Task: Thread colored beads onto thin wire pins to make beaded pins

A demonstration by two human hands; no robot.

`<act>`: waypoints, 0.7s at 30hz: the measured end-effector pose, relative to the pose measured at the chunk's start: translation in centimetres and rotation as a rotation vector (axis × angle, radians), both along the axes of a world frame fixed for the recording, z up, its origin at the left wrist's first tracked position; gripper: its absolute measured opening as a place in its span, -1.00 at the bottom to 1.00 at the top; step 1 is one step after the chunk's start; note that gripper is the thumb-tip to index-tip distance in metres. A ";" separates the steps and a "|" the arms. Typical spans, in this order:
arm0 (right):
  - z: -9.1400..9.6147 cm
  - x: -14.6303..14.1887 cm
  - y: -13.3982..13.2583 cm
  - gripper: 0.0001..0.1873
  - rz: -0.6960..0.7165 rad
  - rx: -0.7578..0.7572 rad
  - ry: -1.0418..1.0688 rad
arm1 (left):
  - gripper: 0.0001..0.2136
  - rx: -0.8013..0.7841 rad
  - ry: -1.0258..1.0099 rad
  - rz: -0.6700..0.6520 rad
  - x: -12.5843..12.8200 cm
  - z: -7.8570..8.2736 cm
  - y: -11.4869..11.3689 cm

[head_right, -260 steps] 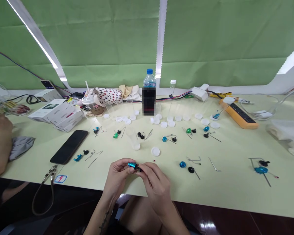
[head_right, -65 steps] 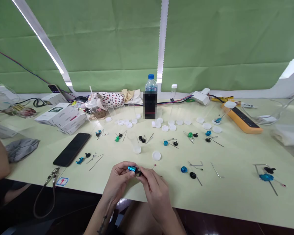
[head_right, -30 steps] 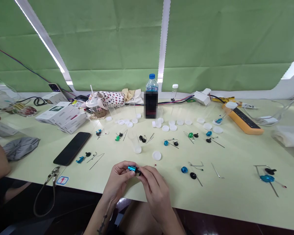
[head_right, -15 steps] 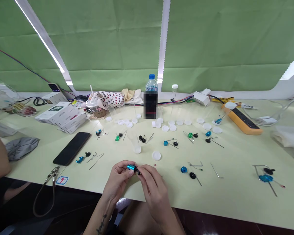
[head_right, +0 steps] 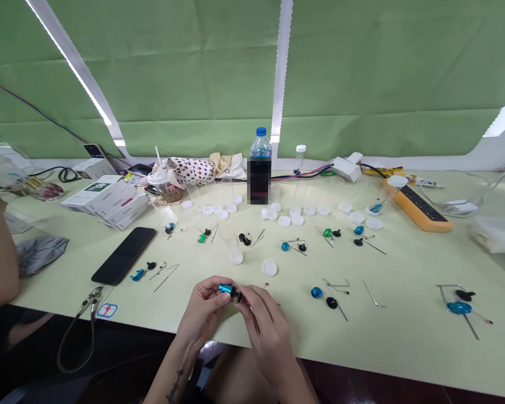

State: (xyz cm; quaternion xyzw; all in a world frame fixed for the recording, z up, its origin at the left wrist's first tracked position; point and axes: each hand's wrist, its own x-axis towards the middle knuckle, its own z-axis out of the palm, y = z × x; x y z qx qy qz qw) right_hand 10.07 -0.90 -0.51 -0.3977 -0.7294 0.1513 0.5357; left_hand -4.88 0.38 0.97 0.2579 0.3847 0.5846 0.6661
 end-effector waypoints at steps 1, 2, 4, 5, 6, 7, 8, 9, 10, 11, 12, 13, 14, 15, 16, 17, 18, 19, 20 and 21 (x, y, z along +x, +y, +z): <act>0.0 0.0 0.0 -0.66 -0.001 0.002 -0.001 | -0.77 0.002 -0.003 0.000 0.0 0.0 0.0; -0.1 0.0 0.0 -0.65 -0.004 0.005 -0.005 | -0.77 0.003 -0.006 0.002 0.0 0.0 0.0; -0.2 0.0 0.0 -0.66 -0.004 0.015 -0.022 | -0.78 0.007 -0.006 0.010 0.1 0.0 0.1; -0.2 0.0 0.0 -0.67 -0.002 0.017 -0.030 | -0.78 0.007 -0.003 0.012 0.1 0.1 0.1; -0.3 0.0 0.0 -0.67 0.001 0.017 -0.035 | -0.78 0.006 0.000 0.012 0.1 0.2 0.1; -0.4 0.0 0.0 -0.68 0.003 0.013 -0.038 | -0.78 0.005 0.003 0.011 0.1 0.2 0.1; -0.4 0.0 0.0 -0.69 0.002 0.008 -0.038 | -0.78 0.002 0.006 0.006 0.1 0.3 0.1; -0.4 0.0 0.1 -0.69 -0.002 0.002 -0.039 | -0.78 0.000 0.009 0.000 0.1 0.3 0.1; -0.4 0.0 0.1 -0.70 -0.008 -0.004 -0.040 | -0.78 -0.003 0.011 -0.005 0.1 0.4 0.1; -0.4 0.0 0.1 -0.70 -0.013 -0.009 -0.042 | -0.78 -0.006 0.011 -0.009 0.1 0.4 0.1; -0.4 0.0 0.1 -0.70 -0.015 -0.013 -0.045 | -0.77 -0.009 0.011 -0.009 0.1 0.4 0.1; -0.4 0.0 0.1 -0.70 -0.015 -0.016 -0.049 | -0.77 -0.010 0.011 -0.008 0.1 0.4 0.1; -0.3 0.0 0.0 -0.70 -0.015 -0.019 -0.054 | -0.77 -0.011 0.009 -0.005 0.1 0.4 0.1; -0.3 -0.1 0.0 -0.69 -0.016 -0.019 -0.058 | -0.77 -0.011 0.005 0.000 0.1 0.4 0.2; -0.2 -0.1 0.0 -0.67 -0.021 -0.014 -0.060 | -0.77 -0.011 0.000 0.004 0.1 0.4 0.2; -0.2 -0.1 0.0 -0.65 -0.027 -0.007 -0.061 | -0.76 -0.010 -0.006 0.009 0.1 0.3 0.2; -0.2 -0.1 -0.1 -0.63 -0.029 0.002 -0.063 | -0.76 -0.010 -0.010 0.013 0.1 0.3 0.1; -0.2 -0.1 -0.1 -0.62 -0.028 0.013 -0.063 | -0.76 -0.011 -0.011 0.014 0.1 0.3 0.1; -0.2 -0.1 -0.1 -0.63 -0.022 0.023 -0.064 | -0.76 -0.012 -0.007 0.012 0.1 0.3 0.1; -0.2 -0.1 -0.1 -0.64 -0.016 0.034 -0.063 | -0.77 -0.013 -0.001 0.006 0.1 0.3 0.0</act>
